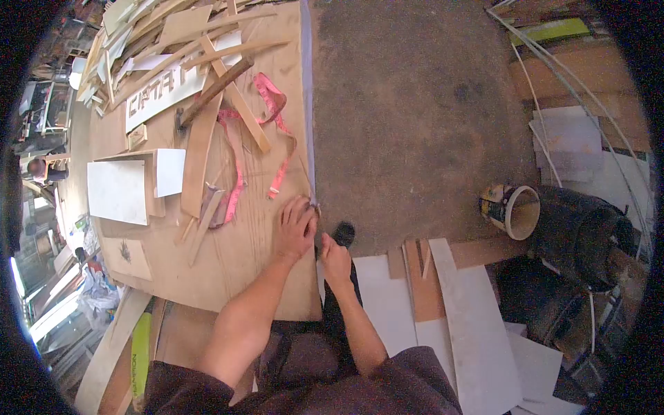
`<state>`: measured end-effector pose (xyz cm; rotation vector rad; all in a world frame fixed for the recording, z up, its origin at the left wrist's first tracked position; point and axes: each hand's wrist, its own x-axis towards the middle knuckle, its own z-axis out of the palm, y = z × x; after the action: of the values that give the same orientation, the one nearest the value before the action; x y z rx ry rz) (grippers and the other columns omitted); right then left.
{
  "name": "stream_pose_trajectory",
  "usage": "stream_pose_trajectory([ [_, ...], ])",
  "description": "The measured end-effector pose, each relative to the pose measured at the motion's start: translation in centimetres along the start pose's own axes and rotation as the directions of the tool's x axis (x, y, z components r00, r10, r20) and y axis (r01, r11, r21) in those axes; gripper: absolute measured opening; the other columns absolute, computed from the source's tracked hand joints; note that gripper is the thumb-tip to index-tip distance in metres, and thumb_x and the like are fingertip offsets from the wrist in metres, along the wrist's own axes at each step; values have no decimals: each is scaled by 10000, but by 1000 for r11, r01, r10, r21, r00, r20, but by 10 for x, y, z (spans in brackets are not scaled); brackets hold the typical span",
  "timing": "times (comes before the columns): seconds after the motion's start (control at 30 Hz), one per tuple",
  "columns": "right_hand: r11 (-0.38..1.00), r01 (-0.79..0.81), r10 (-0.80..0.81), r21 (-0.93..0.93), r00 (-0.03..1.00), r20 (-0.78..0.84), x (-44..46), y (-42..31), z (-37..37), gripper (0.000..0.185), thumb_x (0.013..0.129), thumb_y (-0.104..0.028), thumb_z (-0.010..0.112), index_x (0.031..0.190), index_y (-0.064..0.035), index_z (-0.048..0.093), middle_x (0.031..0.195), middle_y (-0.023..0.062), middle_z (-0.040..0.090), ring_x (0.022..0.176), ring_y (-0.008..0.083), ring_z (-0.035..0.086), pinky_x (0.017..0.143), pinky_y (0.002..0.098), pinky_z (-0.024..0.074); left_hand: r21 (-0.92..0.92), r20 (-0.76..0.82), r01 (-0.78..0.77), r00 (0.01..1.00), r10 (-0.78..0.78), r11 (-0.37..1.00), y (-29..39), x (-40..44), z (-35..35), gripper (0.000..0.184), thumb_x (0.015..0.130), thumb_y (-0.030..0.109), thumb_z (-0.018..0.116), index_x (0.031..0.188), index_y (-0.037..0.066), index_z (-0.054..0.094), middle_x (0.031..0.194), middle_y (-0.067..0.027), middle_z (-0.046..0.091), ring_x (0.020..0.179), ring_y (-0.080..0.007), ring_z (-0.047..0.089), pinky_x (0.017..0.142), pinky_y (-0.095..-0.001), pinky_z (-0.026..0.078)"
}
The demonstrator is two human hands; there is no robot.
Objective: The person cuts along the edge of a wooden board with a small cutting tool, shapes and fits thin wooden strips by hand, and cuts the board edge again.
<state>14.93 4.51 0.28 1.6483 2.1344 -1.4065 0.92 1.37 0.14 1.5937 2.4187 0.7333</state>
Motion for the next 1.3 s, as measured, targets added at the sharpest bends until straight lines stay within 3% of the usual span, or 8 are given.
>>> stream_pose_trajectory([
  [0.3,993,37,-29,116,997,-77,-17,-2,-3,550,1059,-324,333,829,94,607,830,334,592,819,539,552,664,571,421,5,55,36,998,-36,999,0,-1,-3,274,869,156,584,1132,88,614,1333,-82,534,1325,-257,439,1140,-454,299],
  [0.33,995,72,-68,72,996,-53,-12,-1,-5,444,1045,-282,355,954,26,661,826,308,626,780,498,610,690,572,478,-14,49,42,998,-41,999,0,-2,-2,275,873,160,578,1135,87,615,1336,-82,533,1324,-257,440,1141,-455,298],
  [0.7,990,125,-117,64,987,-111,-9,4,2,426,1039,-290,361,968,18,647,873,274,644,797,475,625,703,553,488,-15,71,38,997,-37,999,0,-3,-3,279,878,167,569,1140,81,618,1331,-87,534,1324,-255,434,1139,-446,304],
  [0.77,994,36,-39,100,999,29,6,-13,-9,429,1040,-300,365,986,14,652,871,278,643,797,470,628,700,548,491,-9,53,26,998,-26,1000,-1,-6,-2,280,878,165,569,1141,77,615,1341,-85,527,1332,-254,426,1140,-449,300],
  [0.8,989,123,-117,81,990,-75,24,-16,0,438,1043,-309,359,1010,12,655,868,285,639,795,474,625,689,545,493,-7,47,23,999,-22,1000,-1,-2,-1,280,878,165,569,1141,77,615,1341,-85,527,1332,-254,426,1140,-449,300],
  [0.93,958,190,-166,216,978,-124,34,-37,-8,515,1056,-315,343,907,75,645,837,343,585,829,531,564,675,554,448,-10,64,15,998,-15,1000,-1,-5,-9,286,879,161,570,1148,73,607,1344,-84,524,1336,-255,420,1141,-448,297],
  [1.07,990,123,-118,62,990,-78,-7,9,0,509,1057,-314,333,914,66,638,851,327,596,827,527,567,667,546,458,-24,78,28,997,-26,999,0,-3,-4,285,883,162,563,1150,70,608,1344,-90,523,1338,-257,417,1147,-448,287],
  [1.3,978,206,-198,42,969,-148,48,-31,3,417,1035,-333,387,978,-54,692,804,266,654,739,478,634,658,545,501,-2,51,7,999,-7,1000,-5,-3,-2,275,887,157,553,1144,75,608,1341,-90,521,1336,-258,422,1148,-451,286],
])
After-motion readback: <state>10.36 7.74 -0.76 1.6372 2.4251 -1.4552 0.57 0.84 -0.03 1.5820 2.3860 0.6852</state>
